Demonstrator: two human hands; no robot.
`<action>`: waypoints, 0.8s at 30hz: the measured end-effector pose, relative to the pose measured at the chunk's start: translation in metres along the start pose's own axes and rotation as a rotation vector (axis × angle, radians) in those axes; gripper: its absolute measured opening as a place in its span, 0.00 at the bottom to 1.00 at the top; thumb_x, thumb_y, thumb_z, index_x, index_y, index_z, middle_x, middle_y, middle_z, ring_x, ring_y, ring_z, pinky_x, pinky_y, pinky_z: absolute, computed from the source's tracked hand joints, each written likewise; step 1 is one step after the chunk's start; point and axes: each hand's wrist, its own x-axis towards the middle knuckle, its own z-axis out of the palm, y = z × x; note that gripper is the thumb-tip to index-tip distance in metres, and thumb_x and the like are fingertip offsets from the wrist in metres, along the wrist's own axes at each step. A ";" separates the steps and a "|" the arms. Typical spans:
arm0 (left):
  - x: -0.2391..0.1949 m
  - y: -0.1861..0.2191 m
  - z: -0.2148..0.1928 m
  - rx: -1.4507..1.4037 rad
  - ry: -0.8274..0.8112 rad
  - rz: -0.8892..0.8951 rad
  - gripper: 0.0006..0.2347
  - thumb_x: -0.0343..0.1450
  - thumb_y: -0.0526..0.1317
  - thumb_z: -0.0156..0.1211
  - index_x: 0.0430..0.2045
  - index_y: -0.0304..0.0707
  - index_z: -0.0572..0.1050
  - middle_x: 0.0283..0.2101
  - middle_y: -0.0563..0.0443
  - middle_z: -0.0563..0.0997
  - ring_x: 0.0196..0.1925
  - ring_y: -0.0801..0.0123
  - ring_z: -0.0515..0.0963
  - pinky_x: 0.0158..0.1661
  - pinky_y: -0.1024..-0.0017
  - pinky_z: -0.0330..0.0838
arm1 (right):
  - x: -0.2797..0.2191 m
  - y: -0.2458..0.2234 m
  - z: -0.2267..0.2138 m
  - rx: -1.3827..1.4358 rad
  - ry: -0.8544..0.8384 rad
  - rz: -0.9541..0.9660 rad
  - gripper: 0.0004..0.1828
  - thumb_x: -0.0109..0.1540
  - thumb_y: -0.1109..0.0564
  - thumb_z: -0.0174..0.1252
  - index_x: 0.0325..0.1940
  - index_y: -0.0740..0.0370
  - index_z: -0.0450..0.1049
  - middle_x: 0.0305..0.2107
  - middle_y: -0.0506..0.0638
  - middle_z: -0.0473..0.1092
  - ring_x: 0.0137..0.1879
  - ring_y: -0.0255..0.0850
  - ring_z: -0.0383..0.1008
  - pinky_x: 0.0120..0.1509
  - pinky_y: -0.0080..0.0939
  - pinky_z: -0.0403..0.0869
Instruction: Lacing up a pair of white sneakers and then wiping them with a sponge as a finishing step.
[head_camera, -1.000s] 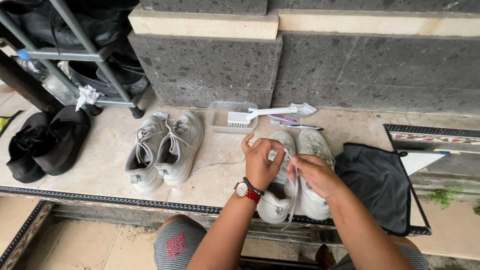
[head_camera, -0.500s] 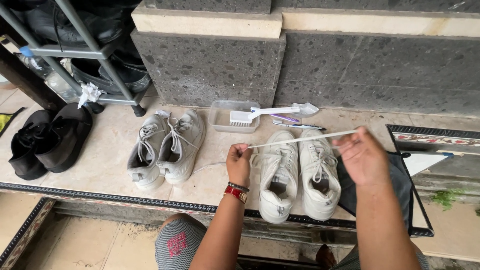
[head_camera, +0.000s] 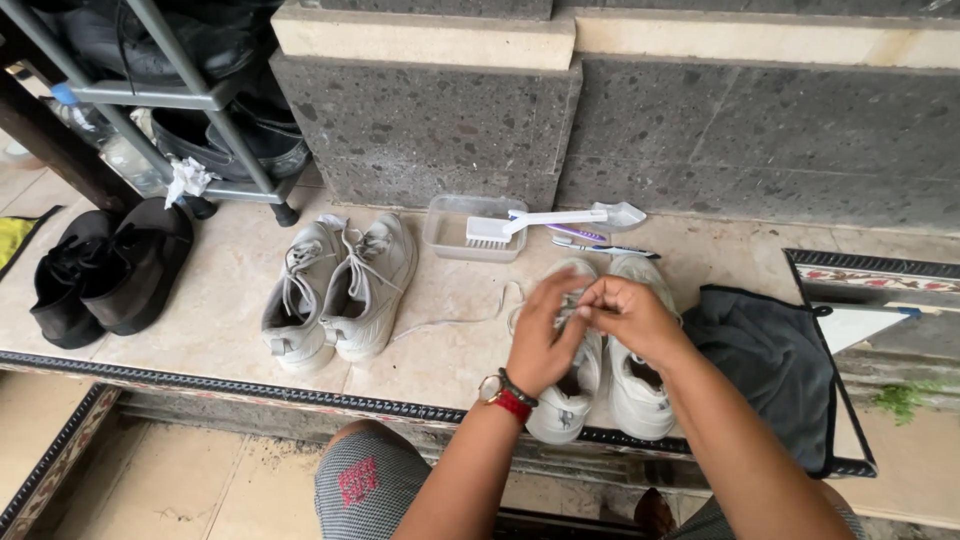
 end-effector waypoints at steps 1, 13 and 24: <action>-0.001 -0.009 0.005 0.001 0.003 0.000 0.16 0.70 0.34 0.56 0.54 0.41 0.75 0.57 0.37 0.76 0.65 0.41 0.73 0.63 0.51 0.64 | 0.004 0.006 -0.002 -0.001 -0.003 -0.001 0.11 0.57 0.69 0.65 0.43 0.67 0.77 0.24 0.55 0.77 0.27 0.36 0.73 0.32 0.32 0.74; -0.001 -0.048 0.027 0.138 0.160 -0.639 0.14 0.77 0.53 0.51 0.29 0.48 0.76 0.25 0.47 0.80 0.39 0.47 0.83 0.41 0.57 0.74 | -0.011 0.031 -0.002 -0.335 0.026 0.164 0.52 0.42 0.59 0.82 0.67 0.58 0.66 0.59 0.62 0.65 0.67 0.53 0.62 0.64 0.48 0.71; 0.000 -0.054 0.039 0.442 -0.004 -0.508 0.05 0.75 0.42 0.54 0.43 0.54 0.74 0.35 0.54 0.81 0.42 0.55 0.84 0.44 0.58 0.77 | -0.011 0.026 -0.012 -0.180 0.084 0.308 0.41 0.47 0.72 0.62 0.65 0.64 0.63 0.51 0.61 0.64 0.60 0.50 0.67 0.64 0.49 0.70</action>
